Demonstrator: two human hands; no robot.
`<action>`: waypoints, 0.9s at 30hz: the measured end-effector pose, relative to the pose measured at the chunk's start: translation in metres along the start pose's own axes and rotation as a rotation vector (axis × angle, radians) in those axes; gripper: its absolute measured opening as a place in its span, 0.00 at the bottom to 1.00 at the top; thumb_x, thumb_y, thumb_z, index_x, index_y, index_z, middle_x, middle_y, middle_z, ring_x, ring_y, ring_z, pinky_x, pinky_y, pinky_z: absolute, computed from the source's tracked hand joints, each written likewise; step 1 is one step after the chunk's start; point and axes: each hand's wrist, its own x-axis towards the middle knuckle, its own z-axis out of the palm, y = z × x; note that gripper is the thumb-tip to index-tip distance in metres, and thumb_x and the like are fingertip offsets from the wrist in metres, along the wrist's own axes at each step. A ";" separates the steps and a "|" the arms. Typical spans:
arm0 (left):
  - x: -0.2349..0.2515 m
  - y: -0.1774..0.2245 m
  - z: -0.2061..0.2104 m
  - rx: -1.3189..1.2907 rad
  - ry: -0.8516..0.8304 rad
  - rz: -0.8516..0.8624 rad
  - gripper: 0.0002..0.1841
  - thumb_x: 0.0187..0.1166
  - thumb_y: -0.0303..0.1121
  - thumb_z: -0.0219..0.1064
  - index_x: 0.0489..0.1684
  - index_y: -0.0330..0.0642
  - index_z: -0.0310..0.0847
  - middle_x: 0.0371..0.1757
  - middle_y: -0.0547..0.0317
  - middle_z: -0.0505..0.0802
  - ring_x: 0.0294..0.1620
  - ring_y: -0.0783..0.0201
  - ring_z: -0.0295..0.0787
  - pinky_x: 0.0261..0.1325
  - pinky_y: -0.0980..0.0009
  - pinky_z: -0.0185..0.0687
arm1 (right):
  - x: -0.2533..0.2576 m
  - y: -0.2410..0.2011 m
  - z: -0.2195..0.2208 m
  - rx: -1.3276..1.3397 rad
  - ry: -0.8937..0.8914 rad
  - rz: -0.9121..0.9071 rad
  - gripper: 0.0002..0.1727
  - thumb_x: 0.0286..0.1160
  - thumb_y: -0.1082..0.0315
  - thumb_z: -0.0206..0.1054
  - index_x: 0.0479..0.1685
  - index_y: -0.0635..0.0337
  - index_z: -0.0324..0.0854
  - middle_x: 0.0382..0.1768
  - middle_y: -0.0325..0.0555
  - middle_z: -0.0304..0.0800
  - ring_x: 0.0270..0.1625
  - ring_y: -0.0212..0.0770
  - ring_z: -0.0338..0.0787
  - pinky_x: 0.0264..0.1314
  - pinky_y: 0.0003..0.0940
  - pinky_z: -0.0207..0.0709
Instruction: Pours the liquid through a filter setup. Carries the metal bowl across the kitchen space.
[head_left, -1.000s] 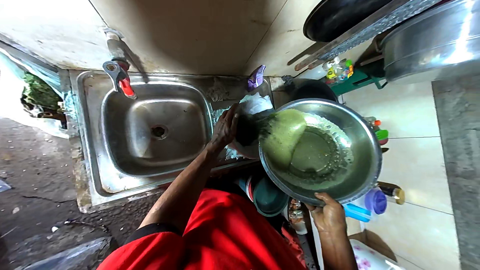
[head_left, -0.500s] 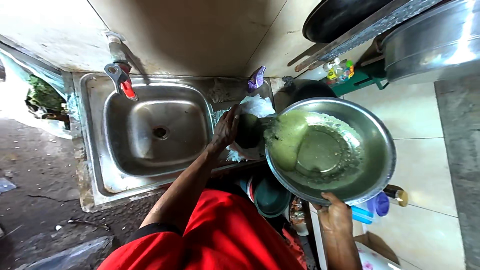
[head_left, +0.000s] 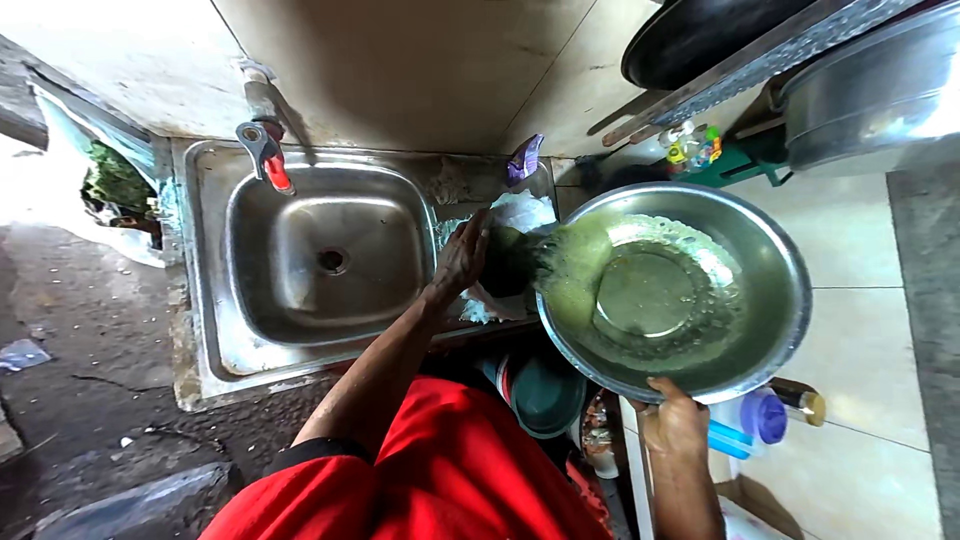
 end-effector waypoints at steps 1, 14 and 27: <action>0.000 0.000 0.001 0.000 -0.001 0.001 0.28 0.94 0.51 0.39 0.93 0.60 0.57 0.77 0.44 0.81 0.75 0.45 0.81 0.73 0.41 0.76 | 0.000 -0.001 0.000 -0.003 -0.001 -0.010 0.20 0.72 0.84 0.61 0.64 0.64 0.71 0.45 0.58 0.87 0.35 0.52 0.94 0.26 0.52 0.90; 0.000 0.002 0.000 -0.003 -0.019 -0.029 0.28 0.94 0.51 0.41 0.93 0.60 0.56 0.77 0.42 0.81 0.73 0.42 0.81 0.71 0.40 0.77 | -0.009 -0.003 0.014 -0.058 -0.024 -0.124 0.30 0.76 0.84 0.60 0.79 0.57 0.62 0.55 0.58 0.84 0.44 0.52 0.94 0.31 0.53 0.91; -0.003 0.005 -0.002 -0.002 -0.009 -0.025 0.27 0.94 0.50 0.41 0.92 0.61 0.58 0.76 0.42 0.82 0.71 0.43 0.83 0.68 0.40 0.79 | -0.028 0.024 0.028 -0.302 -0.016 -0.613 0.31 0.70 0.82 0.65 0.76 0.76 0.61 0.57 0.53 0.85 0.58 0.28 0.89 0.63 0.23 0.83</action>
